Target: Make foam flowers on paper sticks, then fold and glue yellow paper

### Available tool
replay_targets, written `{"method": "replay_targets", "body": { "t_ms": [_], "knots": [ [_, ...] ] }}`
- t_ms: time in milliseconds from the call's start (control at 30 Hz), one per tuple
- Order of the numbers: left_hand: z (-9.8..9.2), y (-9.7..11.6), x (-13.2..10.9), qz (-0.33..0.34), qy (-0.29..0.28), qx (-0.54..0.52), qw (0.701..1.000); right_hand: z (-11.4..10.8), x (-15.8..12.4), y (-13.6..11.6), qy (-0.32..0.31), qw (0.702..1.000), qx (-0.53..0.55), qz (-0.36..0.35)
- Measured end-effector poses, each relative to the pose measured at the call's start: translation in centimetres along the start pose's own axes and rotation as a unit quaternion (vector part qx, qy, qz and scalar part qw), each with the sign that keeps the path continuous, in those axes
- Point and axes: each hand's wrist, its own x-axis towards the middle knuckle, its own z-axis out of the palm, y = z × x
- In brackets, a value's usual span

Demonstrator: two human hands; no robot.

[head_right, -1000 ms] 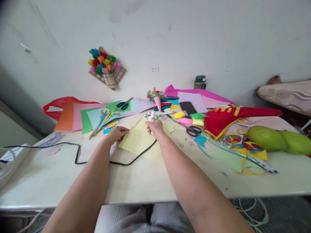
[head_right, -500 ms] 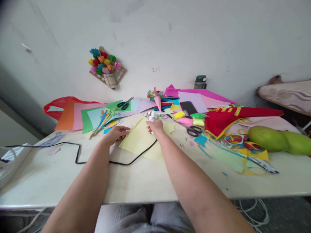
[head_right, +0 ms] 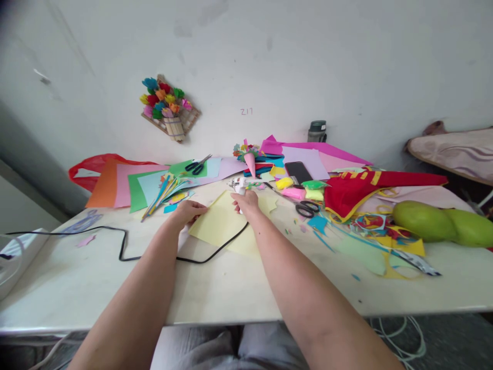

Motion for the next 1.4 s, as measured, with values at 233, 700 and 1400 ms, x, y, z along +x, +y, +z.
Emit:
{"method": "replay_targets", "body": {
  "t_ms": [233,700,1400],
  "knots": [
    [0.4,0.3,0.3,0.028,0.067,0.126,0.989,0.0,-0.2,-0.2,-0.001,1.000,0.002,0.005],
    [1.6,1.9,-1.5,0.130,0.098,0.417,0.894,0.1,-0.3,-0.1,-0.007,1.000,0.003,-0.005],
    [3.3,2.5,-2.4,0.175,0.061,0.491,0.851,1.9,2.3,-1.3,-0.010,0.999,-0.034,0.036]
  ]
}}
